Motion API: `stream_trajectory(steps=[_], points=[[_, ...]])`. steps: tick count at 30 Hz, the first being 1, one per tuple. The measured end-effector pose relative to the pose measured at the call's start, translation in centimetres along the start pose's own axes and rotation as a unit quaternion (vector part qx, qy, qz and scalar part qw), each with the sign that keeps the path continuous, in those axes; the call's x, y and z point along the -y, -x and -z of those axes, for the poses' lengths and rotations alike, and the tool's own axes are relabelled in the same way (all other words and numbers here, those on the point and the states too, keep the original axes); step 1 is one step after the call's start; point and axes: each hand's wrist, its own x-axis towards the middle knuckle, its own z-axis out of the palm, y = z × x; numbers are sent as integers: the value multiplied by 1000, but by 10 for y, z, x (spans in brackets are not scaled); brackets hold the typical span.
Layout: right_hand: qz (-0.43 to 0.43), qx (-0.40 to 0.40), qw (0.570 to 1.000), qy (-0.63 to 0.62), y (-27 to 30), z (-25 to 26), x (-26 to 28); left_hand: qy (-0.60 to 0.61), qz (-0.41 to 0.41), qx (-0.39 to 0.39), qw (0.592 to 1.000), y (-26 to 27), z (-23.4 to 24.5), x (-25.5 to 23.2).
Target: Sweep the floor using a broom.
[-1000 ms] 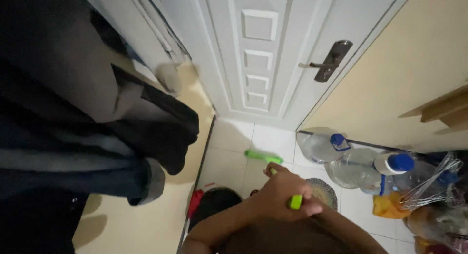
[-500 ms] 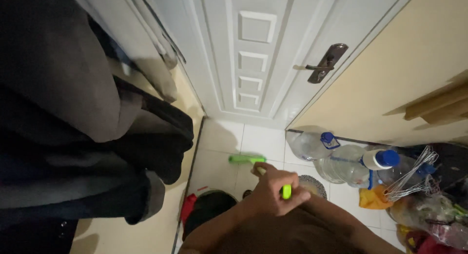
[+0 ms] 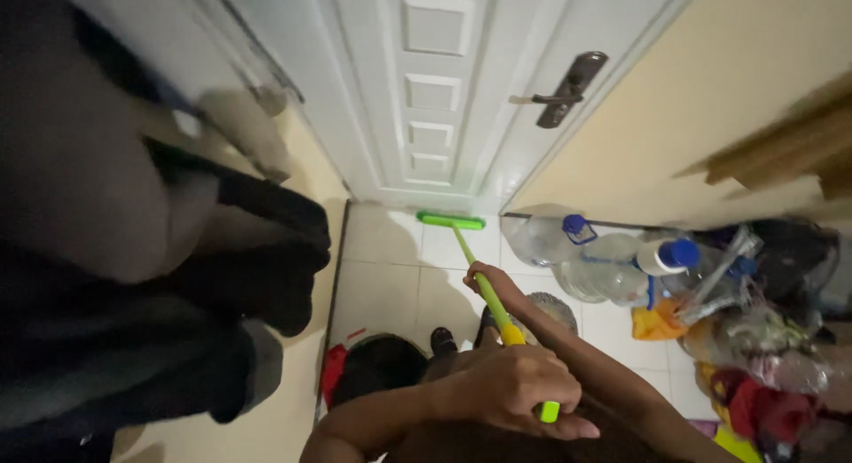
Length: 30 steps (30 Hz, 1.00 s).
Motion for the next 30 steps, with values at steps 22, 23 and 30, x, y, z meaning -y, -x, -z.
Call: stream_trajectory(steps=[22, 23, 30], points=[[18, -155, 952, -262, 168, 55, 4, 39, 68, 7, 997, -74, -93, 24], [35, -151, 982, -103, 148, 46, -60, 36, 74, 16, 997, -76, -102, 24], [-67, -60, 948, -305, 106, 74, -194, 6, 76, 68, 995, -87, -184, 37]])
